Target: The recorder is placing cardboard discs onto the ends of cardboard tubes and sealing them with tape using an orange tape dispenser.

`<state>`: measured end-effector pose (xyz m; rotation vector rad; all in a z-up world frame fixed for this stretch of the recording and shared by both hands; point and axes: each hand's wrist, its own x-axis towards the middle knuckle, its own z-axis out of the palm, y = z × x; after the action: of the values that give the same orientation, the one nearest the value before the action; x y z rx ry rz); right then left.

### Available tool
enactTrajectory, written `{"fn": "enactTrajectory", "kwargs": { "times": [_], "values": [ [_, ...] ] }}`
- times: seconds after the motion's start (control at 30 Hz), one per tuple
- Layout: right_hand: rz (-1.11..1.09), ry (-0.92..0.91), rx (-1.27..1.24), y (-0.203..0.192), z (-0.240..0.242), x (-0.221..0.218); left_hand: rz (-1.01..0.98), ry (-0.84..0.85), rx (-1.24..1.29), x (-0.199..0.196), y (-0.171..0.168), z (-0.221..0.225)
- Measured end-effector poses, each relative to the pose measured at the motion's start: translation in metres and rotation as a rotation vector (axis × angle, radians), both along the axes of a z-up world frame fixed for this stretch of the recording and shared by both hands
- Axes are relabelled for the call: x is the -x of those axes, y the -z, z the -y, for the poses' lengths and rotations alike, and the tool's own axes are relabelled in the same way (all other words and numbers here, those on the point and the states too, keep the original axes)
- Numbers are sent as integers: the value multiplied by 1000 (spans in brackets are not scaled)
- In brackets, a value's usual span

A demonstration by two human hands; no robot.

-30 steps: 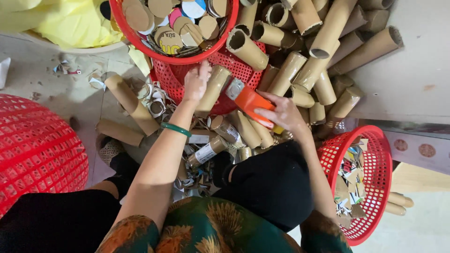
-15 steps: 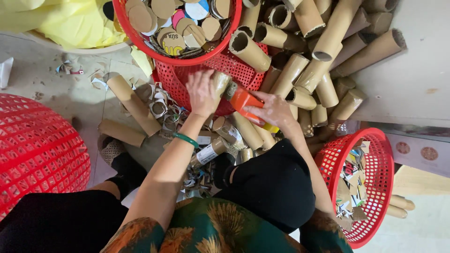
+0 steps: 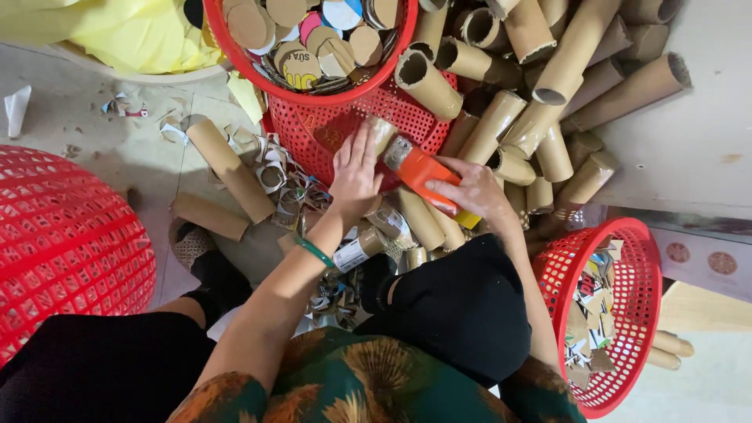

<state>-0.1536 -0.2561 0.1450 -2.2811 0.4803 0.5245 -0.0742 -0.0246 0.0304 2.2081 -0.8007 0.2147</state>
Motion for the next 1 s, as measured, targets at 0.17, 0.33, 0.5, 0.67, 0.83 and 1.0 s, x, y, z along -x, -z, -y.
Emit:
{"fn": "enactTrajectory", "kwargs": {
  "times": [0.17,0.33,0.5,0.67,0.83,1.0],
  "values": [
    [3,9,26,-6,0,1,-358,-82,-397,-15,49,5],
    [1,-10,37,-7,-1,-8,-508,-106,-444,-32,13,-2],
    [-26,-14,23,0,7,-15,-552,41,-117,-40,47,-29],
    [-26,-11,-119,-11,2,-27,-229,-38,-526,-26,19,-4],
    [12,-45,-121,-8,-5,-32,-475,-70,-695,-44,-20,-1],
    [73,-58,-89,-15,-6,0,-490,-80,-651,-57,7,-12]
  ]
}}
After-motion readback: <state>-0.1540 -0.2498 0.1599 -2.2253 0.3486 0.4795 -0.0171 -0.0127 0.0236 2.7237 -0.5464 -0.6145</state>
